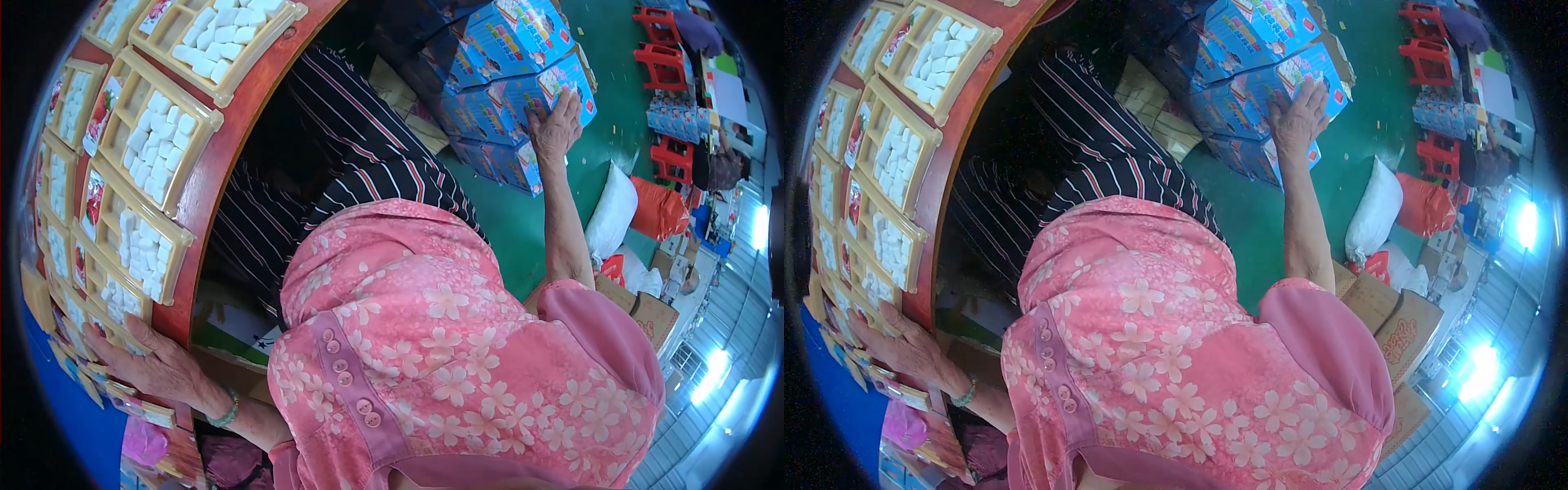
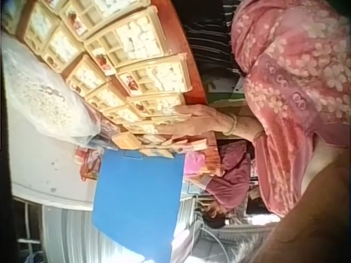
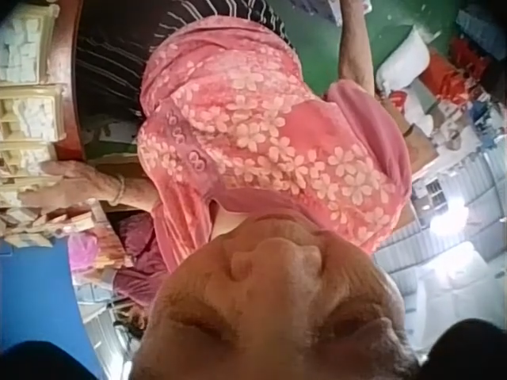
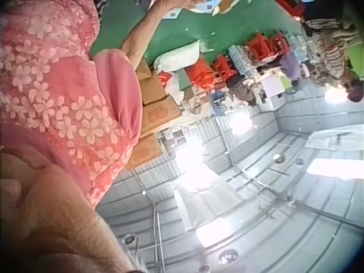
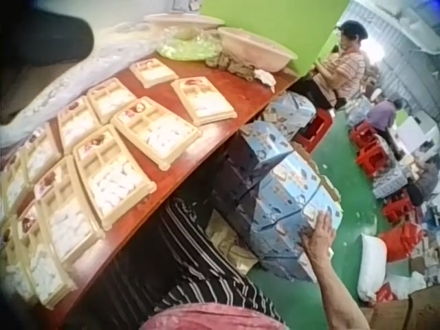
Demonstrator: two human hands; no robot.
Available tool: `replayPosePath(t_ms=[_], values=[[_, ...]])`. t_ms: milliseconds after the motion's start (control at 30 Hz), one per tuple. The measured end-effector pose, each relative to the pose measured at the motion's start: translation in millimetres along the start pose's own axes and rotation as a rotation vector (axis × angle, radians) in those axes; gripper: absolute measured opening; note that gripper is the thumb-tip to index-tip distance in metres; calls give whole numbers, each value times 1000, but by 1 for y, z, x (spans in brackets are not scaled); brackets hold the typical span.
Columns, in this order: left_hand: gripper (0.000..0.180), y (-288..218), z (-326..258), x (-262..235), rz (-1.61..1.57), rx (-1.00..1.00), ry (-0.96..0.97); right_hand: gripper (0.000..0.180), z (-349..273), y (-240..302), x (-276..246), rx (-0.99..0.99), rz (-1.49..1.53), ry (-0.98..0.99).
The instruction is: Packaging small white square items into partitioned plastic trays on a factory work table.
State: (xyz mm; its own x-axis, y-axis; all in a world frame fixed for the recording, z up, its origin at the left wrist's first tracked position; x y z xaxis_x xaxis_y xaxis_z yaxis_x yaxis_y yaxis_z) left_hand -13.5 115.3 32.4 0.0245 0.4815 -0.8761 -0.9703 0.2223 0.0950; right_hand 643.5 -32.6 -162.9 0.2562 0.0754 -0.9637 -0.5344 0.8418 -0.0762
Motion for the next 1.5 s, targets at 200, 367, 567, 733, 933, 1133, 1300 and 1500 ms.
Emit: replayPosePath(t_ms=[200,367,567,733,933,1133,1300,1500], values=[[58,-5,3,-4,32,55,-34,83,-61,38,-15,-204,99,-79],[57,-4,5,-3,34,84,-52,72,-162,66,76,-422,354,540],[56,-2,4,2,5,103,-66,38,-169,-33,246,974,1157,1215],[54,5,-1,2,54,80,-62,39,-149,-26,255,1485,1713,867],[53,7,0,1,23,65,-64,42,-126,-10,270,1649,2152,623],[53,7,0,0,35,60,-53,45,-117,7,251,1634,2253,618],[53,8,-1,1,38,86,-60,40,-113,0,236,1678,2217,597],[53,15,-3,5,37,29,-25,36,-107,-3,211,1573,2072,605]])
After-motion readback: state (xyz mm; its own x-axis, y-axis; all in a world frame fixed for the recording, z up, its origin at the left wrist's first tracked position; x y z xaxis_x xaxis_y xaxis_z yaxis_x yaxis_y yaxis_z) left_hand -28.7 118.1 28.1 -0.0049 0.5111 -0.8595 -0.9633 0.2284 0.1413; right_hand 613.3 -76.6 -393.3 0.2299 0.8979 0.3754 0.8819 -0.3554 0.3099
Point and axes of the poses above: each hand's wrist, its own z-axis towards the middle knuckle, its own x-axis out of the palm, y = z × x, the point moved 8 cm from there along z, towards the middle knuckle, and after that the axes turned 12 degrees about x, right-handed, at the moved point
